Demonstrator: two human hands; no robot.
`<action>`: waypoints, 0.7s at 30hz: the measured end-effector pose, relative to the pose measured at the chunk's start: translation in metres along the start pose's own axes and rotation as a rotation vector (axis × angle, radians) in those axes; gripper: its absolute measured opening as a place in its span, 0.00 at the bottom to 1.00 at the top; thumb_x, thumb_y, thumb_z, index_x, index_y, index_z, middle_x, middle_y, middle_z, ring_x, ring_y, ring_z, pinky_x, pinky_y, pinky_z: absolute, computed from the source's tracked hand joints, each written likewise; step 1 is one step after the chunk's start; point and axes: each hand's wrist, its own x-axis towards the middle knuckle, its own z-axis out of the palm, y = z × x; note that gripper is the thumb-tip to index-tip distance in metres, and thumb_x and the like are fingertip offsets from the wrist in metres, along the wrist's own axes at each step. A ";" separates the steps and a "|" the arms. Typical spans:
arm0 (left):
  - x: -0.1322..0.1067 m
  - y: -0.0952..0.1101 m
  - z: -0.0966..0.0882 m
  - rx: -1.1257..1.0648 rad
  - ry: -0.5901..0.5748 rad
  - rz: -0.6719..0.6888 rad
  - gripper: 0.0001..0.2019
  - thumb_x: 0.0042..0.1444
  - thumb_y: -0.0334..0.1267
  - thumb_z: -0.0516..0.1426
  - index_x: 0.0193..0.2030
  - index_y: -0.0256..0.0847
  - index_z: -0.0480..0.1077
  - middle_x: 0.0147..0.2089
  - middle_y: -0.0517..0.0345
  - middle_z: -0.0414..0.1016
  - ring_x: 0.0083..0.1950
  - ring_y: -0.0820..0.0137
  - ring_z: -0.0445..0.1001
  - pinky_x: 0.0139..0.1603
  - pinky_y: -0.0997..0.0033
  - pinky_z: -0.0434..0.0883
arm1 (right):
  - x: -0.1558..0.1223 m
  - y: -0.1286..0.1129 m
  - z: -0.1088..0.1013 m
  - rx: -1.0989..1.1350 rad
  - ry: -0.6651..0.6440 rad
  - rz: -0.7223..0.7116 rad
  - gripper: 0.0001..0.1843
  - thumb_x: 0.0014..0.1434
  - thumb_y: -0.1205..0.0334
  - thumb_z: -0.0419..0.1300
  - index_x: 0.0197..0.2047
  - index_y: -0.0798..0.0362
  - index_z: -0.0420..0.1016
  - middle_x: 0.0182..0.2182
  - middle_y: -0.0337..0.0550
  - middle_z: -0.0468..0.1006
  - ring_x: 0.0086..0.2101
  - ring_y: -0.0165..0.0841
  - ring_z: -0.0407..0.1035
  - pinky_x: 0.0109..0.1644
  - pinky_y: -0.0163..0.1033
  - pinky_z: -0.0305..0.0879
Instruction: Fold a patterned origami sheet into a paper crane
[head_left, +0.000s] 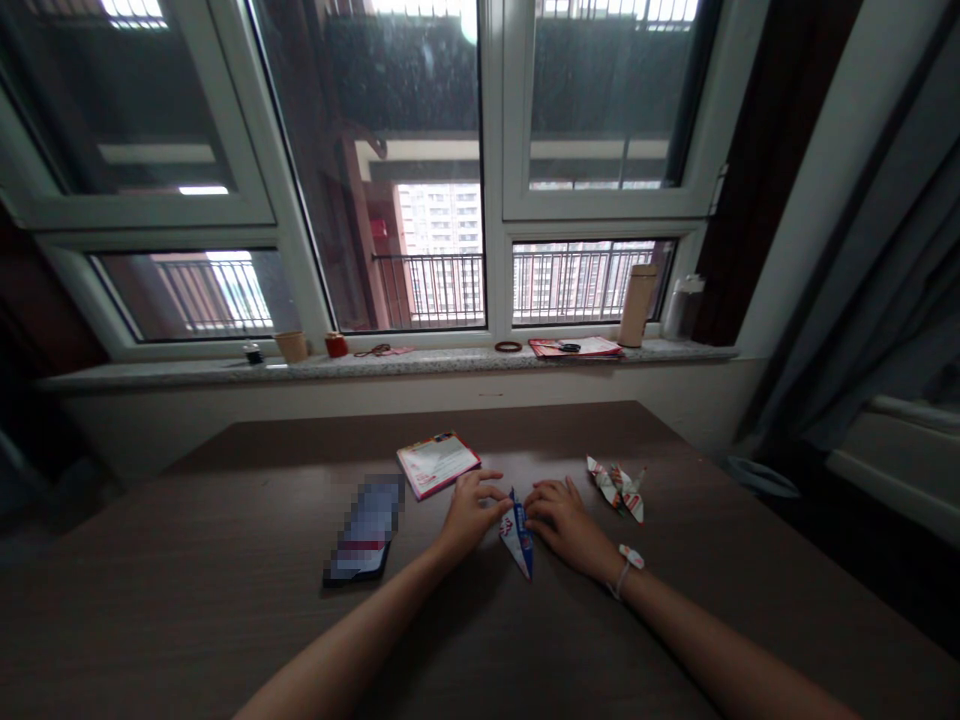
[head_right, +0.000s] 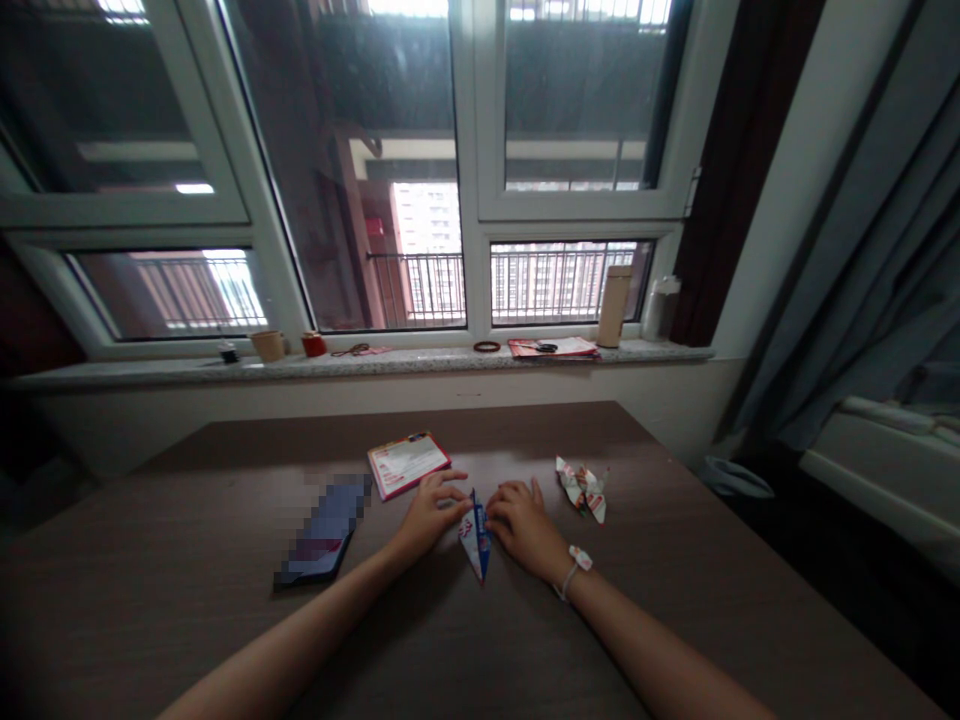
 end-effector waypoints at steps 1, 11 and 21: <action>0.000 0.000 0.000 0.003 0.001 0.001 0.03 0.50 0.36 0.64 0.26 0.44 0.78 0.52 0.55 0.75 0.57 0.59 0.67 0.62 0.55 0.61 | 0.000 0.000 0.000 0.000 0.000 -0.003 0.08 0.62 0.62 0.57 0.40 0.46 0.77 0.44 0.40 0.76 0.56 0.39 0.60 0.67 0.60 0.33; 0.000 -0.001 0.002 0.002 0.010 0.003 0.03 0.51 0.37 0.64 0.27 0.44 0.78 0.52 0.55 0.75 0.57 0.58 0.67 0.62 0.53 0.60 | 0.000 -0.001 0.000 -0.025 0.004 -0.018 0.06 0.61 0.62 0.57 0.39 0.47 0.77 0.43 0.40 0.76 0.56 0.38 0.60 0.66 0.60 0.33; 0.002 -0.003 0.002 -0.051 0.033 -0.012 0.02 0.50 0.36 0.64 0.31 0.45 0.80 0.53 0.54 0.76 0.58 0.59 0.67 0.62 0.54 0.61 | 0.000 -0.003 -0.001 -0.036 0.003 -0.028 0.06 0.62 0.62 0.57 0.39 0.47 0.76 0.44 0.40 0.76 0.56 0.38 0.60 0.67 0.60 0.32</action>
